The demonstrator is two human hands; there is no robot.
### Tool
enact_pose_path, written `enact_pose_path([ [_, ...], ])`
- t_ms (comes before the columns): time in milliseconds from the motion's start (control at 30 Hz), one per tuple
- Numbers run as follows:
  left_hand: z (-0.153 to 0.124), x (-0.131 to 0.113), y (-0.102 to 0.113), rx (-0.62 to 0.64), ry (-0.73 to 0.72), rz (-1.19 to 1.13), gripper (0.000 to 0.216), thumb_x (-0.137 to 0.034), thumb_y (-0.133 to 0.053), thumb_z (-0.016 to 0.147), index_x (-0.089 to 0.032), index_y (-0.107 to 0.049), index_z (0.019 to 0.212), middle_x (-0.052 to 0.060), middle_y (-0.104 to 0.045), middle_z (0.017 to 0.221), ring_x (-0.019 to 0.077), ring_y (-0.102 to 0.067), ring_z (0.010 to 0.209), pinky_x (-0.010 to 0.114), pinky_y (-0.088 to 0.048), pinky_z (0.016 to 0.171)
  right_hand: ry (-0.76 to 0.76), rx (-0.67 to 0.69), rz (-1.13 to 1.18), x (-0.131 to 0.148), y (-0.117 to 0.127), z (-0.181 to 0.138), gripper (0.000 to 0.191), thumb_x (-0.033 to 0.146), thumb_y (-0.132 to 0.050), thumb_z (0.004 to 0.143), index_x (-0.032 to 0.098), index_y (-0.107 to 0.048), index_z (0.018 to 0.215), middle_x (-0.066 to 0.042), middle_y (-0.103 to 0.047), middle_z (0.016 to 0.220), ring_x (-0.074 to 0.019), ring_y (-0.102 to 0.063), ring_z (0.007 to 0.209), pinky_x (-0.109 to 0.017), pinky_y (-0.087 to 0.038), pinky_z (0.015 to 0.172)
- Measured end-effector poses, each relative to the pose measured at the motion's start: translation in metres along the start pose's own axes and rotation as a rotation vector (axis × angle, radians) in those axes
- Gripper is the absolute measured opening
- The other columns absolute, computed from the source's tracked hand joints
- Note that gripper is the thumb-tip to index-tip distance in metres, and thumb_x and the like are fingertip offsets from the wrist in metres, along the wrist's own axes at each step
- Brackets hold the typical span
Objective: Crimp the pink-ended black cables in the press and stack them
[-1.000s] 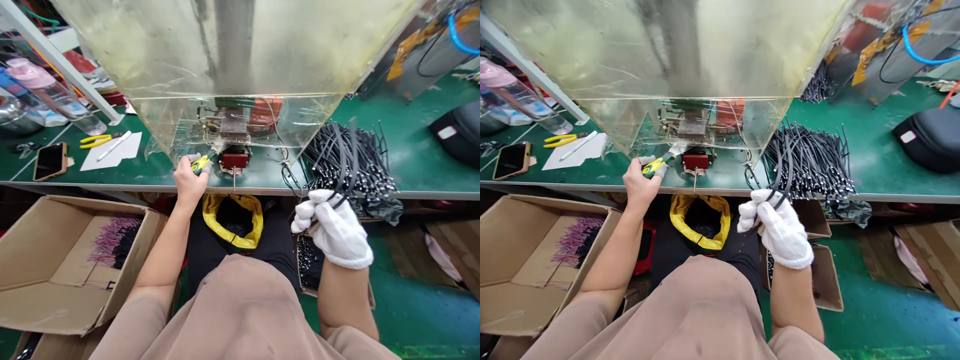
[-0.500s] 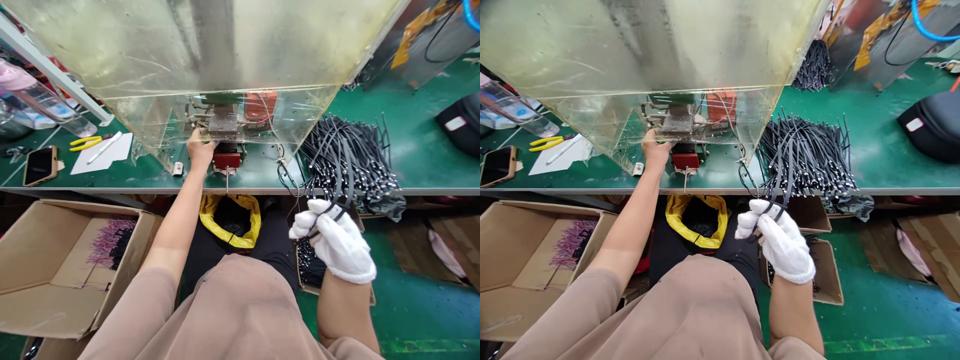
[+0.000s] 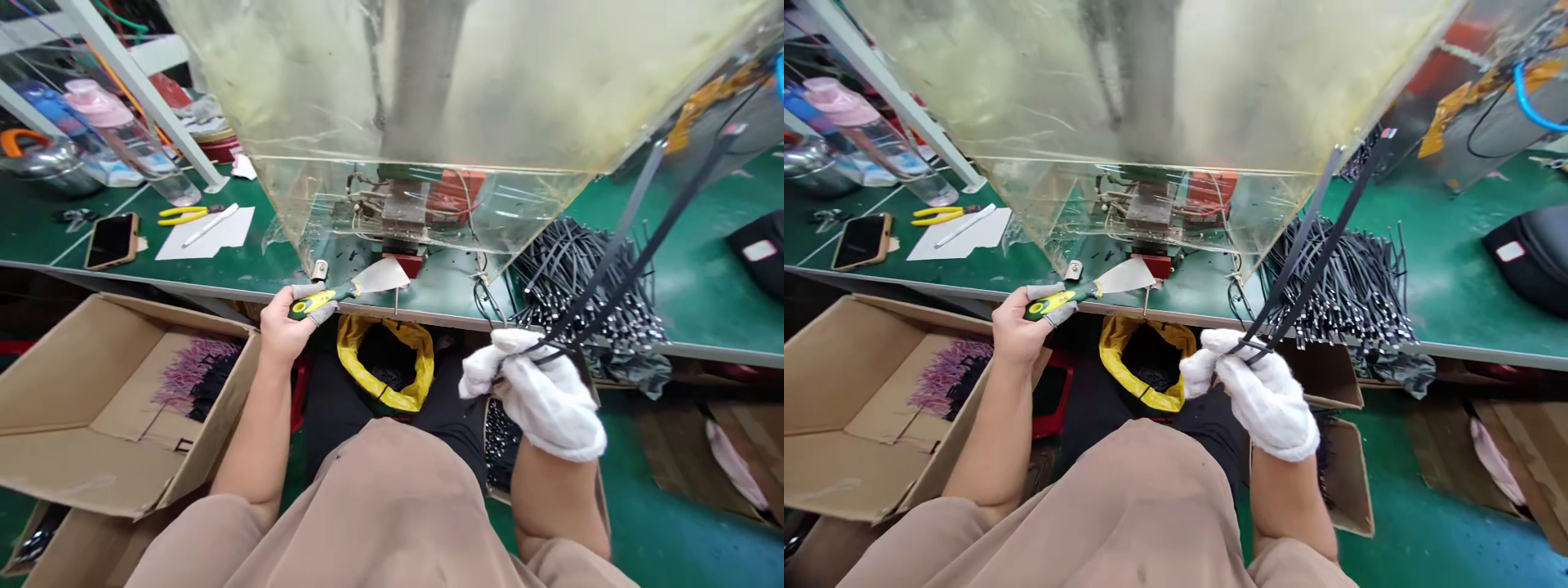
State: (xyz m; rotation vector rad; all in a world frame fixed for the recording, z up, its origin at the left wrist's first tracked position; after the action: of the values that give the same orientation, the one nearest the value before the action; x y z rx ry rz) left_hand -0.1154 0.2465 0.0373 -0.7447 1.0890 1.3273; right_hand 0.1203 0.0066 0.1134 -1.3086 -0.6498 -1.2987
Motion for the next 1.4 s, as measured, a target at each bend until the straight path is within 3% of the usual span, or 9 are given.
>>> enact_pose_path([
  [133,0.011,0.033,-0.007,-0.15,0.03,-0.234,0.048,-0.038,-0.092,0.056,-0.018,-0.071,0.093,0.005,-0.076,0.096,0.0238,-0.073,0.093,0.037,-0.059,0.088,0.005,0.043,-0.018,-0.007,-0.013,0.004,0.026,0.023,-0.059,0.098,0.029,-0.067,0.122,-0.005,-0.075,0.09,-0.0178,-0.069,0.072,-0.038,-0.059,0.065],
  [367,0.042,0.055,-0.061,-0.19,0.096,-0.502,0.054,-0.041,-0.093,0.049,-0.017,-0.066,0.09,0.01,-0.074,0.102,0.0248,-0.072,0.098,0.038,-0.058,0.089,-0.029,-0.011,-0.027,-0.008,-0.006,-0.006,0.026,0.023,-0.056,0.099,0.03,-0.066,0.122,-0.003,-0.072,0.082,-0.0175,-0.066,0.07,-0.038,-0.057,0.063],
  [500,0.051,0.026,-0.102,0.059,0.025,-0.437,0.049,-0.043,-0.09,0.056,-0.017,-0.068,0.09,0.011,-0.075,0.101,0.0251,-0.072,0.097,0.038,-0.057,0.089,-0.053,0.0,-0.045,-0.011,-0.012,-0.002,0.026,0.024,-0.057,0.098,0.031,-0.067,0.121,-0.004,-0.072,0.084,-0.0181,-0.066,0.07,-0.038,-0.056,0.063],
  [600,0.047,0.005,-0.113,0.261,0.003,-0.37,0.049,-0.045,-0.09,0.056,-0.016,-0.071,0.091,0.011,-0.077,0.101,0.0267,-0.072,0.097,0.039,-0.057,0.09,-0.043,0.024,-0.072,-0.013,-0.018,0.002,0.025,0.025,-0.058,0.097,0.031,-0.067,0.12,-0.004,-0.073,0.084,-0.0188,-0.066,0.069,-0.04,-0.056,0.064],
  [700,0.036,0.002,-0.09,0.295,0.052,-0.327,0.051,-0.046,-0.091,0.055,-0.016,-0.072,0.092,0.011,-0.077,0.101,0.0278,-0.073,0.094,0.04,-0.058,0.087,-0.054,0.035,-0.084,-0.012,-0.016,0.003,0.025,0.024,-0.057,0.098,0.03,-0.067,0.12,-0.005,-0.074,0.086,-0.019,-0.068,0.07,-0.04,-0.057,0.065],
  [867,0.014,0.01,-0.018,0.166,0.104,-0.007,0.048,-0.043,-0.089,0.056,-0.017,-0.075,0.093,0.008,-0.078,0.091,0.0269,-0.073,0.085,0.039,-0.059,0.082,-0.134,0.053,-0.036,-0.017,-0.018,0.01,0.023,0.025,-0.063,0.095,0.026,-0.068,0.117,-0.004,-0.073,0.083,-0.0179,-0.068,0.07,-0.037,-0.058,0.065],
  [1000,0.001,0.007,0.022,0.034,0.13,0.148,0.042,-0.04,-0.086,0.06,-0.018,-0.075,0.094,0.005,-0.078,0.093,0.0264,-0.073,0.088,0.038,-0.059,0.086,-0.344,0.047,0.049,-0.058,-0.024,0.022,0.032,0.035,-0.067,0.093,0.021,-0.062,0.12,-0.004,-0.072,0.081,-0.0163,-0.068,0.065,-0.035,-0.059,0.064],
  [1200,-0.007,-0.001,0.044,-0.076,0.118,0.153,0.043,-0.039,-0.087,0.059,-0.021,-0.075,0.096,0.004,-0.078,0.095,0.0265,-0.073,0.091,0.039,-0.059,0.089,-0.766,-0.068,0.176,-0.148,-0.013,0.017,0.053,0.046,-0.083,0.077,0.017,-0.058,0.115,-0.005,-0.071,0.084,-0.0143,-0.067,0.062,-0.032,-0.061,0.059],
  [1400,-0.011,-0.005,0.045,-0.114,0.108,0.159,0.041,-0.037,-0.086,0.061,-0.021,-0.075,0.096,0.003,-0.078,0.095,0.0248,-0.073,0.09,0.036,-0.06,0.087,-0.695,0.072,0.33,-0.141,-0.025,0.063,0.042,0.038,-0.081,0.08,0.018,-0.057,0.108,0.001,-0.064,0.079,-0.01,-0.061,0.061,-0.026,-0.059,0.058],
])
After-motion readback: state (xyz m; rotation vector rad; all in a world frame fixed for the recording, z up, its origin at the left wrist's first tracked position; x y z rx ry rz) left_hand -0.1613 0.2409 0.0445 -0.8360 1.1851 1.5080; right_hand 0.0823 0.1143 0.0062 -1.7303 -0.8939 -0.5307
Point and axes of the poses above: each hand's wrist, its own z-axis towards the middle knuckle, its own y-axis out of the back of the hand, x = y × z, the point moved 4 cm from there along z, towards the middle knuckle
